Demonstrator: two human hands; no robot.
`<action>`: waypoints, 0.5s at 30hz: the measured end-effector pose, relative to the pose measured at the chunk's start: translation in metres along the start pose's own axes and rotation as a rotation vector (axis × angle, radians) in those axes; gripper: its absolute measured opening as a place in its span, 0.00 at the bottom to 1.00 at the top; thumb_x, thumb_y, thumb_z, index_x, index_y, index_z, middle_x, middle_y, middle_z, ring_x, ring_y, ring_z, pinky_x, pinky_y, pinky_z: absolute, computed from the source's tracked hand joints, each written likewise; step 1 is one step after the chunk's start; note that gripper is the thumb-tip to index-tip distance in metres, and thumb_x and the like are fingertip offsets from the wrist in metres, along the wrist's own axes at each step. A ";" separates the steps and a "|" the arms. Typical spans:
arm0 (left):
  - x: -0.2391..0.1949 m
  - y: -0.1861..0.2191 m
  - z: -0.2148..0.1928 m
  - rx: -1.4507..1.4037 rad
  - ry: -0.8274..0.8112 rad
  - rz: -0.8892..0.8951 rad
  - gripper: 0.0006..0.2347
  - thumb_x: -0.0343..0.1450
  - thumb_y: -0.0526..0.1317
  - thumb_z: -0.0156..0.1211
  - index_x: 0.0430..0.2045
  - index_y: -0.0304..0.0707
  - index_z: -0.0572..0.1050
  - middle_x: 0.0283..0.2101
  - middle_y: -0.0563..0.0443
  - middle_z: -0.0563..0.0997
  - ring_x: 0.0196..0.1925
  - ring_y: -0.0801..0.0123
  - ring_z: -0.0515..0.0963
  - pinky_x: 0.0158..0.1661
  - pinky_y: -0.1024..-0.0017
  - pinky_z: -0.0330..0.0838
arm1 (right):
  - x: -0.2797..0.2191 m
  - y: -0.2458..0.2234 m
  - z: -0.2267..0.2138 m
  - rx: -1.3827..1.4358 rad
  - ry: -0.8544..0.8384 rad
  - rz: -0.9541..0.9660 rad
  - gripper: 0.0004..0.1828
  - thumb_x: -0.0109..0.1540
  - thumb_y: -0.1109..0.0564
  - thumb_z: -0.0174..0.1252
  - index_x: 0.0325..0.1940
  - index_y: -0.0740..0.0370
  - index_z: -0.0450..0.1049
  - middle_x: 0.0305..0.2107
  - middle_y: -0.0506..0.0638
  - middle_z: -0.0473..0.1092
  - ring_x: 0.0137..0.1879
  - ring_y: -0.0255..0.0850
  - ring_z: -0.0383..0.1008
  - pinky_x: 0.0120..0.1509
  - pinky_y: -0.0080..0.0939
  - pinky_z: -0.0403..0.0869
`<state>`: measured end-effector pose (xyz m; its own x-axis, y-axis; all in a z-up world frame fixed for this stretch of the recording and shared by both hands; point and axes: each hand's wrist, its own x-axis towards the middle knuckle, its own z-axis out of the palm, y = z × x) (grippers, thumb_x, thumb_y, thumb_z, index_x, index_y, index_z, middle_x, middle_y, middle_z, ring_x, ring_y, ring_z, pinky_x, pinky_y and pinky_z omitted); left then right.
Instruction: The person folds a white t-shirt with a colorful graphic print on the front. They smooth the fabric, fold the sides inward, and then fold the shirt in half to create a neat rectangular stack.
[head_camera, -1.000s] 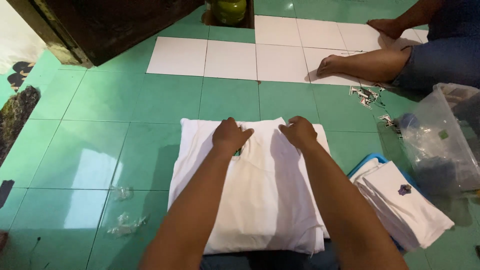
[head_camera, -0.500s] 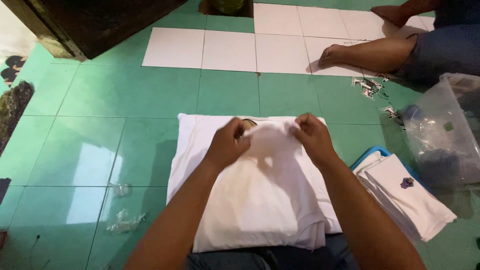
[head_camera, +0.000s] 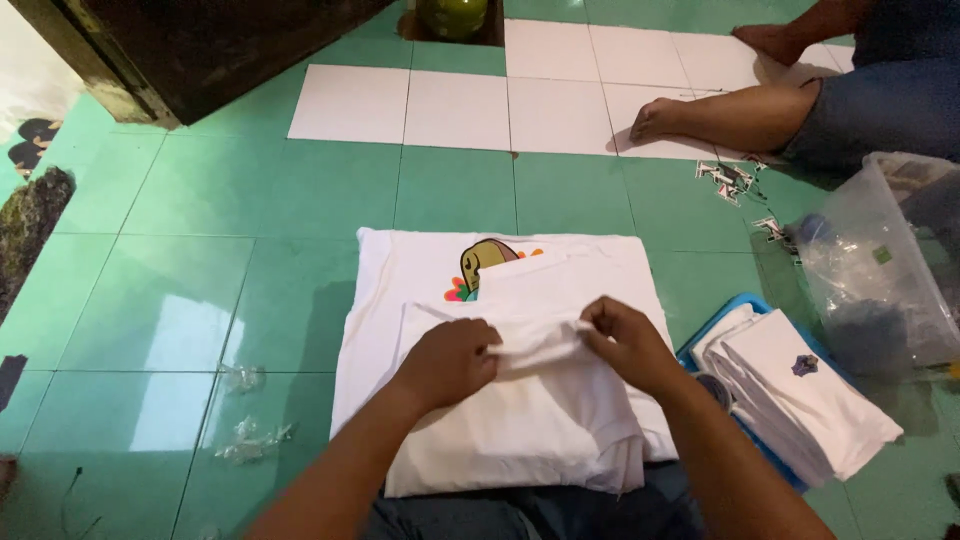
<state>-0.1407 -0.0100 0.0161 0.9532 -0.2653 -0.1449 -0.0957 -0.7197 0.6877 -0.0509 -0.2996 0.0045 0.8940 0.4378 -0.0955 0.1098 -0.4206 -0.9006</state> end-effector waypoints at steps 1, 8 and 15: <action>0.015 -0.011 0.003 0.003 0.002 0.001 0.14 0.71 0.45 0.55 0.45 0.41 0.79 0.38 0.41 0.82 0.46 0.46 0.81 0.48 0.53 0.73 | 0.017 0.008 0.000 0.001 0.001 -0.003 0.08 0.61 0.67 0.61 0.44 0.63 0.77 0.28 0.54 0.75 0.38 0.42 0.74 0.49 0.46 0.75; 0.092 -0.049 0.012 -0.027 0.202 -0.316 0.13 0.70 0.47 0.52 0.41 0.44 0.81 0.35 0.45 0.82 0.42 0.53 0.84 0.41 0.59 0.78 | 0.103 0.026 0.015 -0.310 0.240 0.212 0.11 0.65 0.52 0.60 0.49 0.57 0.77 0.34 0.50 0.77 0.39 0.43 0.77 0.41 0.45 0.75; 0.098 -0.034 -0.007 0.003 0.159 -0.437 0.18 0.69 0.47 0.60 0.48 0.36 0.81 0.42 0.40 0.84 0.49 0.49 0.85 0.45 0.56 0.79 | 0.124 0.020 0.026 -0.561 0.281 0.341 0.15 0.62 0.48 0.60 0.50 0.55 0.80 0.35 0.51 0.79 0.44 0.50 0.81 0.46 0.51 0.77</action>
<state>-0.0421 -0.0065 -0.0167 0.9363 0.1649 -0.3102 0.3245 -0.7440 0.5840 0.0513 -0.2333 -0.0367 0.9883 0.0196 -0.1515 -0.0560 -0.8762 -0.4786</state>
